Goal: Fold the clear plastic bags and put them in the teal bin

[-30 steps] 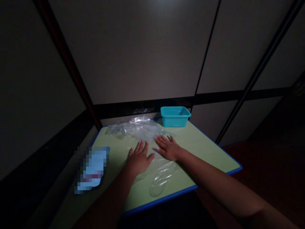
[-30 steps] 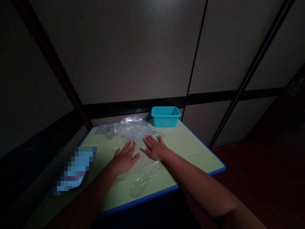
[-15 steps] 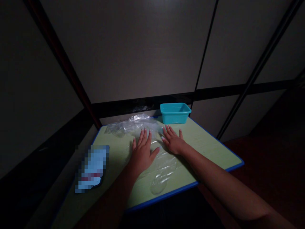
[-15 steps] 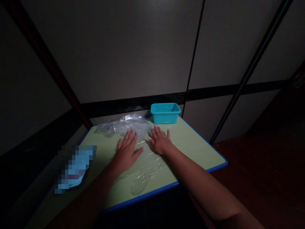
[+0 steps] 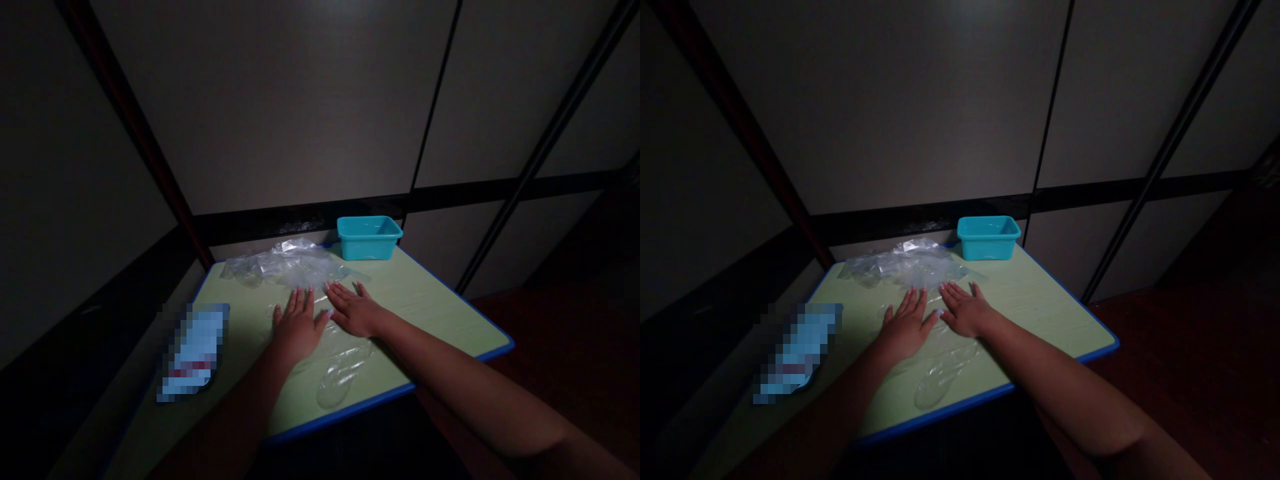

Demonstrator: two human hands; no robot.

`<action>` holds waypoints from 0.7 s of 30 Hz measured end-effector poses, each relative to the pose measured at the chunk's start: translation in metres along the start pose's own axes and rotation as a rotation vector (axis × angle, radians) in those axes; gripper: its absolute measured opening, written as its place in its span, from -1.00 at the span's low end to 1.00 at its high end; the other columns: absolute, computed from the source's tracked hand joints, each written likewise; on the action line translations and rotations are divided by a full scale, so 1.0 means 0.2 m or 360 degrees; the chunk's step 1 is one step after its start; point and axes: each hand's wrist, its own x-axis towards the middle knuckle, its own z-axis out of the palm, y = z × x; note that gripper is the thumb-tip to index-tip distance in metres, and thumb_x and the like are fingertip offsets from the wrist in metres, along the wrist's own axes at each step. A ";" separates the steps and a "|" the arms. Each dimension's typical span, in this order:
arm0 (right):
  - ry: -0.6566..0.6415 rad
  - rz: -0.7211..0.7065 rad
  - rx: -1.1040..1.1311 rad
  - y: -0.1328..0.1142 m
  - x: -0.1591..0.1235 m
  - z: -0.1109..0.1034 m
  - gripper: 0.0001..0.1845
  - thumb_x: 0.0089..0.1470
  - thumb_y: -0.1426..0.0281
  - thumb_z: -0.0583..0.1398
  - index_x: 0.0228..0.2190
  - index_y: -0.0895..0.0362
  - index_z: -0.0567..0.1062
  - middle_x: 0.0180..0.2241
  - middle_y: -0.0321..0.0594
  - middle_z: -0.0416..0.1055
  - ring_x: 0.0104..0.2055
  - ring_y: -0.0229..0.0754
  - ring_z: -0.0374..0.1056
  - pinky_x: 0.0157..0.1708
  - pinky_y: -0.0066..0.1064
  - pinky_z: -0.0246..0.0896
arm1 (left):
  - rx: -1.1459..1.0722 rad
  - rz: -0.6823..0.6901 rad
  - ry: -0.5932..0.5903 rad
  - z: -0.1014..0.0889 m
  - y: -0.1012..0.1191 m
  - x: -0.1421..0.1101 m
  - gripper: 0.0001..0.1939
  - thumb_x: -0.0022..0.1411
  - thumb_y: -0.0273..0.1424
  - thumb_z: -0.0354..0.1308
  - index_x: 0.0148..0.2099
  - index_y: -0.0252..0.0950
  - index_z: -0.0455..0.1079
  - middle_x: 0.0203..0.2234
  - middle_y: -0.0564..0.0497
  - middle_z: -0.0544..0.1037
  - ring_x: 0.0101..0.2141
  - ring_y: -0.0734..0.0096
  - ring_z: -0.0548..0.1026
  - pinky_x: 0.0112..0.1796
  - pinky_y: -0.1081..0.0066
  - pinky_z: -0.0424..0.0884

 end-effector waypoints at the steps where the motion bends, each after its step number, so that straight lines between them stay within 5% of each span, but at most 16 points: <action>1: 0.0003 0.0002 0.0010 0.01 0.00 -0.01 -0.30 0.18 0.08 -0.25 0.24 0.16 -0.22 0.28 -0.17 -0.35 0.30 -0.06 -0.42 0.14 0.15 -0.58 | 0.0005 -0.0012 0.0046 -0.01 0.00 0.00 -0.26 0.24 0.02 -0.41 0.33 -0.32 -0.28 0.28 -0.17 -0.19 0.25 0.13 -0.22 0.10 -0.09 -0.12; 6: 0.0040 0.0174 0.0008 0.05 0.00 -0.03 -0.30 0.17 0.06 -0.29 0.24 0.12 -0.27 0.28 -0.18 -0.42 0.31 -0.08 -0.46 0.13 0.15 -0.62 | 0.0034 -0.0002 0.0191 -0.03 0.00 0.00 -0.30 0.27 -0.03 -0.37 0.33 -0.29 -0.33 0.29 -0.10 -0.26 0.26 0.17 -0.29 0.12 -0.05 -0.15; 13: 0.0013 0.0329 0.0072 0.14 0.02 -0.05 -0.33 0.18 0.08 -0.30 0.24 0.07 -0.26 0.29 -0.23 -0.41 0.31 -0.08 -0.47 0.13 0.16 -0.56 | 0.0007 -0.0073 -0.0071 0.01 -0.03 0.01 -0.27 0.25 0.01 -0.36 0.33 -0.27 -0.31 0.28 -0.17 -0.22 0.25 0.17 -0.26 0.09 -0.13 -0.15; 17: 0.0274 0.0476 0.0147 0.23 0.03 -0.08 -0.35 0.19 0.09 -0.30 0.24 0.08 -0.15 0.29 -0.22 -0.29 0.30 -0.07 -0.40 0.14 0.15 -0.42 | -0.0003 -0.0107 0.0130 -0.06 -0.02 0.01 -0.30 0.26 -0.02 -0.31 0.33 -0.27 -0.27 0.28 -0.17 -0.21 0.25 0.13 -0.27 0.09 -0.10 -0.08; 21: 0.0491 0.0504 0.0109 0.28 0.04 -0.11 -0.41 0.17 0.13 -0.14 0.15 0.16 0.14 0.21 -0.05 0.00 0.25 0.01 -0.17 0.13 -0.01 -0.20 | -0.0053 0.0043 0.0312 -0.18 0.00 -0.01 -0.32 0.25 -0.05 -0.22 0.28 -0.36 -0.02 0.26 -0.20 -0.04 0.23 0.08 -0.08 0.12 0.12 0.02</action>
